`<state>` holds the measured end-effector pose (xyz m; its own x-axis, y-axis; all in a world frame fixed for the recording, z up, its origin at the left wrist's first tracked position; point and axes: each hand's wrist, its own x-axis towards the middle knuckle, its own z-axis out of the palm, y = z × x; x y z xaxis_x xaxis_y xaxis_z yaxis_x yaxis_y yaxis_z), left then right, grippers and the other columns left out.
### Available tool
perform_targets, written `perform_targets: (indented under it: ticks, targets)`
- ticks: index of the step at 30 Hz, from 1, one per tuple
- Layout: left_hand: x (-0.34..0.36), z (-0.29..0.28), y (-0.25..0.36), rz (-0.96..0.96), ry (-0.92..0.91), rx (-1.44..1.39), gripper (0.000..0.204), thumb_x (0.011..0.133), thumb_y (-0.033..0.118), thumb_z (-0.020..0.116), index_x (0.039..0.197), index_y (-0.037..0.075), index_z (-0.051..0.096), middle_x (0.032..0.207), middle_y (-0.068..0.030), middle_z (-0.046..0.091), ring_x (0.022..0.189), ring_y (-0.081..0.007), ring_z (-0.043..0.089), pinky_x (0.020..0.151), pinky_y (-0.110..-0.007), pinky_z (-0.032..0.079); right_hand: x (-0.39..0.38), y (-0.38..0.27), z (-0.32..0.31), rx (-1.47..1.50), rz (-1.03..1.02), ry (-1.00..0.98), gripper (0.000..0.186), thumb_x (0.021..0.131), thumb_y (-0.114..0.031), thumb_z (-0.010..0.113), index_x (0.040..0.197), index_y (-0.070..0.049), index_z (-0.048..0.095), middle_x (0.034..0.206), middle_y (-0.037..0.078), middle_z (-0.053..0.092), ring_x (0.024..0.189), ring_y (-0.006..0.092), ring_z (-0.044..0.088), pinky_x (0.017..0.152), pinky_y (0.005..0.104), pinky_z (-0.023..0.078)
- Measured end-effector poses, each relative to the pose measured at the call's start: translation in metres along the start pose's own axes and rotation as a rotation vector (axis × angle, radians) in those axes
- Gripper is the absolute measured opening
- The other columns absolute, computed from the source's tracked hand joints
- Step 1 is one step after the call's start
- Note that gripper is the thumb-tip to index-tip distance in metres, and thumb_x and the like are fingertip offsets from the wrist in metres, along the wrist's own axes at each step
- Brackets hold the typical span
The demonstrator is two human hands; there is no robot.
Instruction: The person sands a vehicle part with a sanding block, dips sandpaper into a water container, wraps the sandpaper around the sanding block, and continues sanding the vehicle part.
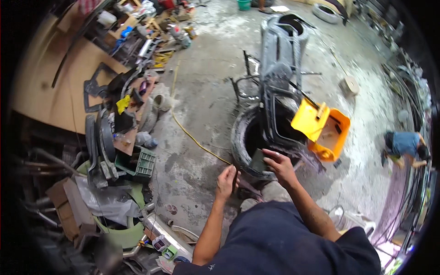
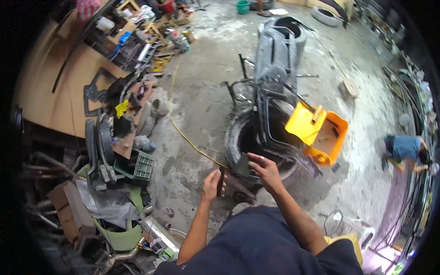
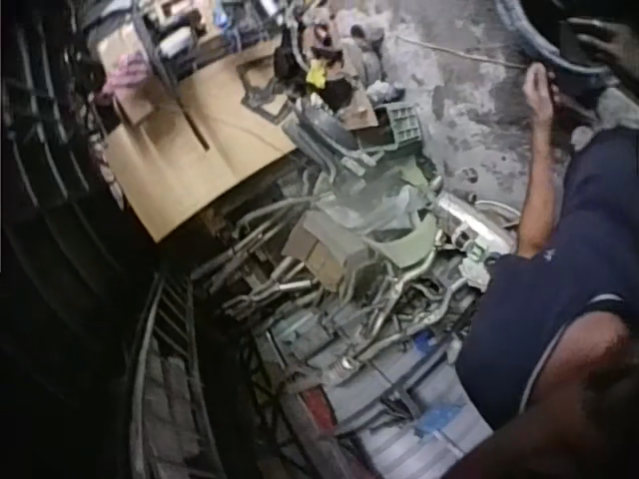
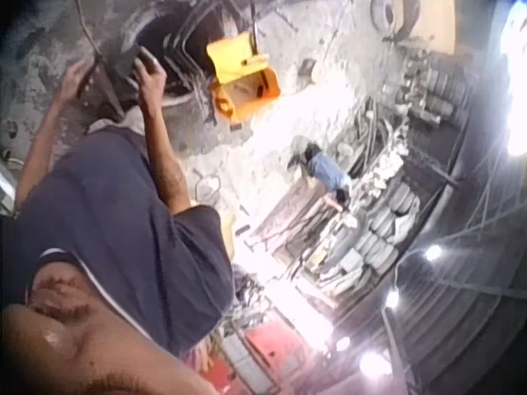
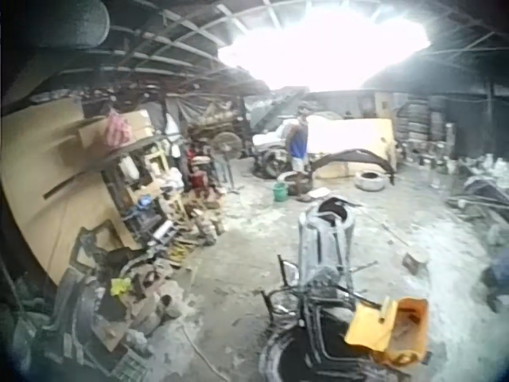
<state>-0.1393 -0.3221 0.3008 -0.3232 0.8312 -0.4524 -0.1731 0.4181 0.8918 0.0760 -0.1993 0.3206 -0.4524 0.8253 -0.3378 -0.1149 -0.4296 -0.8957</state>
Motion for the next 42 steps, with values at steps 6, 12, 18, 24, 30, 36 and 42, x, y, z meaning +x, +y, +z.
perform_targets:
  ticks: [6, 12, 18, 24, 30, 36, 42]
  targets:
    - [0.029, 0.043, 0.058, 0.172, -0.065, 0.152, 0.045, 0.104, 0.031, 0.062, 0.134, -0.002, 0.06, 0.1, -0.0067, 0.071, 0.083, -0.0097, 0.063, 0.071, -0.026, 0.054, 0.012, -0.021, 0.005, 0.042, -0.001, -0.092, 0.036, 0.098, -0.013, 0.068, 0.134, -0.006, 0.065, 0.111, 0.0, 0.07, 0.092, 0.0058, 0.06, 0.08, 0.0227, 0.049]
    - [0.044, 0.064, 0.084, 0.173, -0.157, 0.069, 0.045, 0.101, 0.013, 0.065, 0.143, -0.001, 0.053, 0.109, -0.0061, 0.067, 0.088, -0.0103, 0.061, 0.08, -0.025, 0.052, 0.017, -0.036, -0.005, 0.109, -0.004, -0.064, 0.039, 0.095, -0.013, 0.074, 0.132, -0.003, 0.065, 0.107, 0.002, 0.07, 0.093, 0.0066, 0.062, 0.079, 0.024, 0.052]
    - [0.087, 0.074, 0.102, 0.23, -0.342, 0.157, 0.044, 0.103, 0.013, 0.062, 0.144, 0.001, 0.054, 0.114, -0.005, 0.066, 0.096, -0.0089, 0.058, 0.087, -0.023, 0.048, 0.033, -0.031, -0.011, 0.057, -0.127, 0.09, 0.042, 0.092, -0.011, 0.077, 0.132, -0.004, 0.064, 0.109, 0.003, 0.07, 0.096, 0.0087, 0.065, 0.081, 0.0271, 0.056]
    - [0.142, 0.056, 0.133, 0.196, -0.558, 0.184, 0.04, 0.104, 0.015, 0.06, 0.142, 0.004, 0.058, 0.109, -0.0036, 0.066, 0.096, -0.0076, 0.058, 0.086, -0.023, 0.049, 0.062, -0.034, 0.019, 0.139, -0.167, 0.231, 0.047, 0.09, -0.01, 0.079, 0.135, -0.002, 0.064, 0.111, 0.004, 0.071, 0.099, 0.0091, 0.065, 0.087, 0.0266, 0.055]
    - [0.187, 0.031, 0.163, 0.119, -0.743, 0.217, 0.04, 0.104, 0.016, 0.062, 0.142, 0.005, 0.059, 0.106, -0.0021, 0.064, 0.095, -0.0071, 0.059, 0.084, -0.022, 0.049, 0.084, -0.039, 0.065, 0.194, -0.176, 0.416, 0.046, 0.093, -0.01, 0.075, 0.136, -0.002, 0.064, 0.12, 0.004, 0.071, 0.103, 0.0084, 0.064, 0.093, 0.0268, 0.052]
    - [0.213, 0.015, 0.183, 0.016, -0.912, 0.233, 0.04, 0.104, 0.018, 0.061, 0.141, 0.005, 0.059, 0.109, -0.0027, 0.066, 0.095, -0.0085, 0.063, 0.083, -0.022, 0.052, 0.092, -0.043, 0.094, 0.226, -0.198, 0.532, 0.045, 0.093, -0.009, 0.075, 0.136, -0.001, 0.063, 0.118, 0.004, 0.07, 0.104, 0.0096, 0.065, 0.093, 0.0273, 0.053]
    - [0.216, 0.017, 0.18, 0.082, -0.937, 0.225, 0.041, 0.102, 0.02, 0.066, 0.14, 0.006, 0.062, 0.103, -0.0021, 0.068, 0.091, -0.0063, 0.061, 0.081, -0.021, 0.051, 0.09, -0.047, 0.099, 0.197, -0.229, 0.573, 0.044, 0.093, -0.008, 0.075, 0.135, -0.002, 0.063, 0.116, 0.004, 0.069, 0.103, 0.0092, 0.064, 0.093, 0.0262, 0.053]
